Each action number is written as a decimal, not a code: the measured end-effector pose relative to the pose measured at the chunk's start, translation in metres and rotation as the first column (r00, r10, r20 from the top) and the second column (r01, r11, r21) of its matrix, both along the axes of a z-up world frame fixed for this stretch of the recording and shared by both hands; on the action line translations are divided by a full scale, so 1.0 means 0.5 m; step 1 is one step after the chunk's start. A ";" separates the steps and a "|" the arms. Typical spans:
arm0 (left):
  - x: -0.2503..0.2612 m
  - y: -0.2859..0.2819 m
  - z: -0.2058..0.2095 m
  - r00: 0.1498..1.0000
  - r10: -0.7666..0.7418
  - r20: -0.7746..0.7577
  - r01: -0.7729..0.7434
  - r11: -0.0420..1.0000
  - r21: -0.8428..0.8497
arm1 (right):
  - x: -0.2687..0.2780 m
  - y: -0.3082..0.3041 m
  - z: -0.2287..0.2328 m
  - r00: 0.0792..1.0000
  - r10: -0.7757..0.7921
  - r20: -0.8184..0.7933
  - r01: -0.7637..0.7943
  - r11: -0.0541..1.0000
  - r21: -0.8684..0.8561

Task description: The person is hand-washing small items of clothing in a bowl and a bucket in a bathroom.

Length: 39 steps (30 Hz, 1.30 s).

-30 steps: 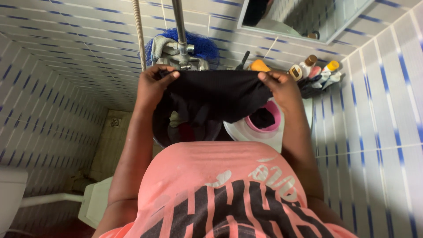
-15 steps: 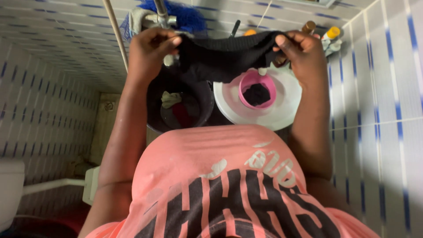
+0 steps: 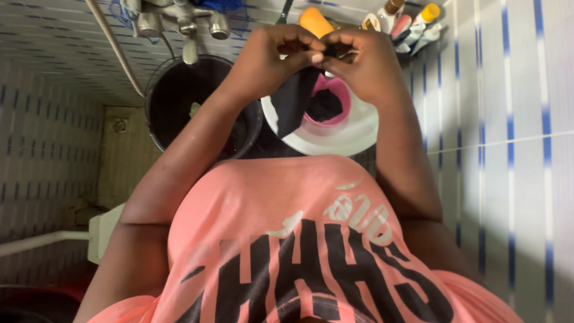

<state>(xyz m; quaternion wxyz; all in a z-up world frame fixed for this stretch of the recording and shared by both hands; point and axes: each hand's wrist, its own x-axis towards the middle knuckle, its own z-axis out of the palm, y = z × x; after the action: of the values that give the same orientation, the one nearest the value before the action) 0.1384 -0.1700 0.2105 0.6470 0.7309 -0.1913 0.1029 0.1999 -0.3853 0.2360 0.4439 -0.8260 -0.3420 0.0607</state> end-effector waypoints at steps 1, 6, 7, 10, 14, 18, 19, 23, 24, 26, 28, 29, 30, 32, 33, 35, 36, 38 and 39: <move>-0.004 0.005 -0.004 1.000 0.002 -0.003 -0.003 1.000 -0.004 | 0.007 -0.015 -0.005 1.000 0.002 -0.003 -0.003 1.000 -0.004; -0.042 0.054 -0.039 0.992 0.104 -0.076 -0.102 0.994 0.028 | 0.041 -0.086 -0.017 0.994 0.017 -0.107 -0.002 0.990 0.142; -0.052 0.073 -0.060 0.991 0.110 -0.080 -0.108 0.994 0.026 | 0.046 -0.098 -0.015 0.994 0.024 -0.111 -0.008 0.990 0.140; -0.089 0.123 -0.126 0.948 0.241 -0.206 -0.244 0.970 0.008 | 0.065 -0.137 -0.019 0.992 0.000 -0.123 0.013 0.995 0.104; -0.157 0.169 -0.215 0.852 0.410 -0.326 -0.421 0.906 0.042 | 0.093 -0.168 -0.045 0.982 -0.027 -0.185 0.039 0.998 0.057; -0.217 0.194 -0.316 0.774 0.445 -0.450 -0.532 0.843 -0.082 | 0.135 -0.183 -0.112 0.967 -0.015 -0.254 0.031 0.998 0.056; -0.225 0.194 -0.331 0.771 0.449 -0.451 -0.538 0.839 -0.084 | 0.144 -0.184 -0.131 0.967 -0.009 -0.254 0.024 0.998 0.053; -0.250 0.193 -0.365 0.759 0.461 -0.460 -0.580 0.799 -0.157 | 0.178 -0.176 -0.227 0.956 -0.023 -0.293 0.004 0.998 -0.065; -0.256 0.193 -0.368 0.752 0.473 -0.459 -0.588 0.796 -0.143 | 0.185 -0.173 -0.257 0.965 -0.020 -0.261 -0.006 0.995 -0.100; -0.262 0.187 -0.362 0.738 0.492 -0.462 -0.605 0.785 -0.130 | 0.196 -0.156 -0.327 0.981 -0.041 -0.192 0.003 0.981 -0.192; -0.271 0.183 -0.361 0.724 0.508 -0.467 -0.619 0.776 -0.116 | 0.199 -0.139 -0.399 0.991 -0.058 -0.119 0.022 0.960 -0.280; -0.275 0.183 -0.362 0.724 0.509 -0.465 -0.622 0.774 -0.120 | 0.199 -0.128 -0.434 0.987 -0.104 -0.125 0.055 0.937 -0.345; -0.278 0.183 -0.362 0.724 0.511 -0.464 -0.624 0.772 -0.124 | 0.198 -0.118 -0.469 0.980 -0.151 -0.126 0.087 0.909 -0.408; -0.288 0.184 -0.367 0.718 0.517 -0.466 -0.635 0.761 -0.134 | 0.211 -0.113 -0.557 0.990 -0.119 -0.080 0.070 0.888 -0.454; -0.292 0.184 -0.370 0.717 0.514 -0.470 -0.637 0.757 -0.144 | 0.217 -0.112 -0.601 0.995 -0.095 -0.037 0.064 0.863 -0.500; -0.302 0.185 -0.371 0.711 0.522 -0.471 -0.646 0.749 -0.147 | 0.223 -0.114 -0.661 0.998 -0.055 -0.013 0.040 0.849 -0.527; -0.307 0.184 -0.373 0.709 0.523 -0.473 -0.650 0.745 -0.150 | 0.226 -0.116 -0.691 1.000 -0.023 0.008 0.023 0.833 -0.552; -0.313 0.191 -0.383 0.708 0.530 -0.466 -0.654 0.741 -0.151 | 0.223 -0.115 -0.691 1.000 -0.011 -0.004 0.006 0.819 -0.574; -0.315 0.195 -0.388 0.710 0.533 -0.460 -0.655 0.740 -0.153 | 0.223 -0.113 -0.691 1.000 -0.004 -0.018 -0.007 0.804 -0.595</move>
<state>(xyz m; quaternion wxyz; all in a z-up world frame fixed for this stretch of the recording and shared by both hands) -0.0190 -0.0726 0.0166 0.7068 0.6493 0.2072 0.1896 0.3113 -0.4420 -0.1095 0.1660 -0.9226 -0.3025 0.1726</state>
